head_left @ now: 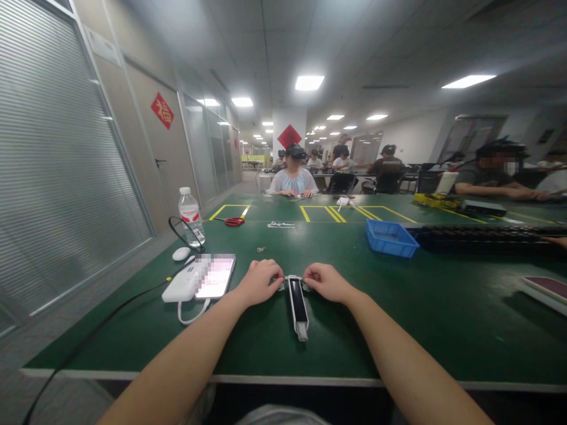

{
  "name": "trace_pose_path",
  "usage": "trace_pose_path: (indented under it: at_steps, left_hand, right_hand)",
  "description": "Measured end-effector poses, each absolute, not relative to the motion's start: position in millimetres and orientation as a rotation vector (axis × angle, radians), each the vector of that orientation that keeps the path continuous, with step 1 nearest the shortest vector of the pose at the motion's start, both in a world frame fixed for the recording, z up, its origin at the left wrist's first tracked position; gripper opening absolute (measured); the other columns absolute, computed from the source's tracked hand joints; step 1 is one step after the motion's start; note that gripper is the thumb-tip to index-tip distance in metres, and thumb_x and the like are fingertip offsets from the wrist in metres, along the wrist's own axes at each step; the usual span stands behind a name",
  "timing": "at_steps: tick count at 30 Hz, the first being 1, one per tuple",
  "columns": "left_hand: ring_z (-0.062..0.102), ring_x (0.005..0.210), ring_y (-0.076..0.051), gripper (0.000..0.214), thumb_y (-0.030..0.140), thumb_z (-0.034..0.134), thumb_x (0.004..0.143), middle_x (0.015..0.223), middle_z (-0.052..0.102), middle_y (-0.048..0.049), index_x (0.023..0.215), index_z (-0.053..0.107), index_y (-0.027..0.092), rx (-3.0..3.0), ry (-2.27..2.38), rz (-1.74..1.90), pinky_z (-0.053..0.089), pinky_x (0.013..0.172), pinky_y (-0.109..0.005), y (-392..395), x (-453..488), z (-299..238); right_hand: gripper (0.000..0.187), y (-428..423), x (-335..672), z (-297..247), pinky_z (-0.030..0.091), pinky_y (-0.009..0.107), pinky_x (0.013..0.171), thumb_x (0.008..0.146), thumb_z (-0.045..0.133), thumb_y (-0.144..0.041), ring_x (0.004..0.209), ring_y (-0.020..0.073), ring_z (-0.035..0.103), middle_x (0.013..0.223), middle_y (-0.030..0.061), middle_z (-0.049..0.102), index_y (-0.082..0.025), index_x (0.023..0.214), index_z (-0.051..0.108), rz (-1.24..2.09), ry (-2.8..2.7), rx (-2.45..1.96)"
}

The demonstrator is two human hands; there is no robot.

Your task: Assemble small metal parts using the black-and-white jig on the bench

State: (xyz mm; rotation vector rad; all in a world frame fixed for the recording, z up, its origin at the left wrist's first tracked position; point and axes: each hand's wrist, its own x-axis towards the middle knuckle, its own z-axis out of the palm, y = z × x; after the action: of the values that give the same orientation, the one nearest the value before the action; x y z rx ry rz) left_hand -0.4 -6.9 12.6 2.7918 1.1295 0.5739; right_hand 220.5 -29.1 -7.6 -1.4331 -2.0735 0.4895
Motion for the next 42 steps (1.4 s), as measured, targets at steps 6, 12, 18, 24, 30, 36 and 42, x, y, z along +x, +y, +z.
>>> trace_pose_path:
  at_steps: [6, 12, 18, 24, 30, 36, 42]
  left_hand:
    - [0.053, 0.089, -0.018, 0.013, 0.023, 0.048, 0.082, 0.090, 0.060, -0.0021, 0.084, 0.060, 0.019, 2.794, 1.134, 0.568, 0.032, 0.080, -0.034, -7.6, -0.5, 13.1]
    - [0.053, 0.090, -0.019, 0.013, 0.024, 0.049, 0.082, 0.089, 0.060, -0.0015, 0.083, 0.061, 0.020, 2.787, 1.128, 0.525, 0.032, 0.081, -0.035, -5.3, -0.8, 10.0]
    - [0.053, 0.091, -0.019, 0.015, 0.025, 0.049, 0.082, 0.090, 0.060, -0.0026, 0.085, 0.061, 0.019, 2.782, 1.151, 0.501, 0.033, 0.082, -0.034, -5.9, 0.3, 8.9]
    - [0.053, 0.091, -0.019, 0.015, 0.024, 0.048, 0.081, 0.090, 0.060, -0.0029, 0.085, 0.061, 0.020, 2.780, 1.154, 0.495, 0.033, 0.081, -0.034, -5.3, 1.9, 6.1]
    - [0.053, 0.091, -0.019, 0.015, 0.025, 0.048, 0.080, 0.090, 0.060, -0.0027, 0.084, 0.061, 0.020, 2.779, 1.184, 0.506, 0.032, 0.081, -0.034, -4.9, 2.7, 4.8]
    - [0.053, 0.093, -0.020, 0.016, 0.028, 0.049, 0.080, 0.091, 0.061, -0.0030, 0.085, 0.063, 0.020, 2.756, 1.202, 0.500, 0.032, 0.083, -0.035, -6.5, 1.5, 8.1]
    - [0.055, 0.092, -0.020, 0.016, 0.029, 0.052, 0.077, 0.090, 0.062, -0.0024, 0.083, 0.064, 0.021, 2.719, 1.199, 0.544, 0.034, 0.083, -0.036, -6.4, 0.4, 10.6]
  right_hand:
    - [0.010, -29.5, 219.8, -8.1, 0.035, 0.022, 0.053, 0.076, 0.053, -0.018, 0.056, 0.0095, 0.047, 0.063, 0.0000, 0.056, -0.014, 0.074, 0.062, 0.483, -2.056, -1.435]
    - [0.009, -29.1, 219.6, -11.2, 0.036, 0.021, 0.053, 0.074, 0.054, -0.018, 0.056, 0.0097, 0.047, 0.063, 0.0002, 0.056, -0.014, 0.072, 0.062, 0.503, -2.082, -1.430]
    - [0.009, -30.5, 218.0, -9.8, 0.035, 0.021, 0.054, 0.072, 0.055, -0.017, 0.056, 0.0092, 0.046, 0.064, 0.0000, 0.055, -0.014, 0.074, 0.063, 0.479, -2.113, -1.433]
    - [0.007, -27.7, 219.7, -14.9, 0.034, 0.021, 0.055, 0.072, 0.055, -0.017, 0.057, 0.0087, 0.045, 0.065, -0.0008, 0.054, -0.016, 0.074, 0.062, 0.408, -2.140, -1.412]
    - [0.008, -28.9, 219.0, -13.2, 0.034, 0.021, 0.055, 0.072, 0.055, -0.016, 0.057, 0.0085, 0.044, 0.065, -0.0011, 0.054, -0.016, 0.075, 0.062, 0.414, -2.134, -1.424]
    - [0.009, -31.5, 219.0, -9.4, 0.035, 0.021, 0.055, 0.071, 0.056, -0.018, 0.057, 0.0089, 0.045, 0.065, -0.0005, 0.054, -0.015, 0.075, 0.064, 0.430, -2.134, -1.453]
    - [0.012, -31.9, 220.1, -7.1, 0.035, 0.022, 0.055, 0.072, 0.057, -0.022, 0.058, 0.0097, 0.046, 0.066, 0.0001, 0.055, -0.016, 0.076, 0.067, 0.429, -2.117, -1.461]
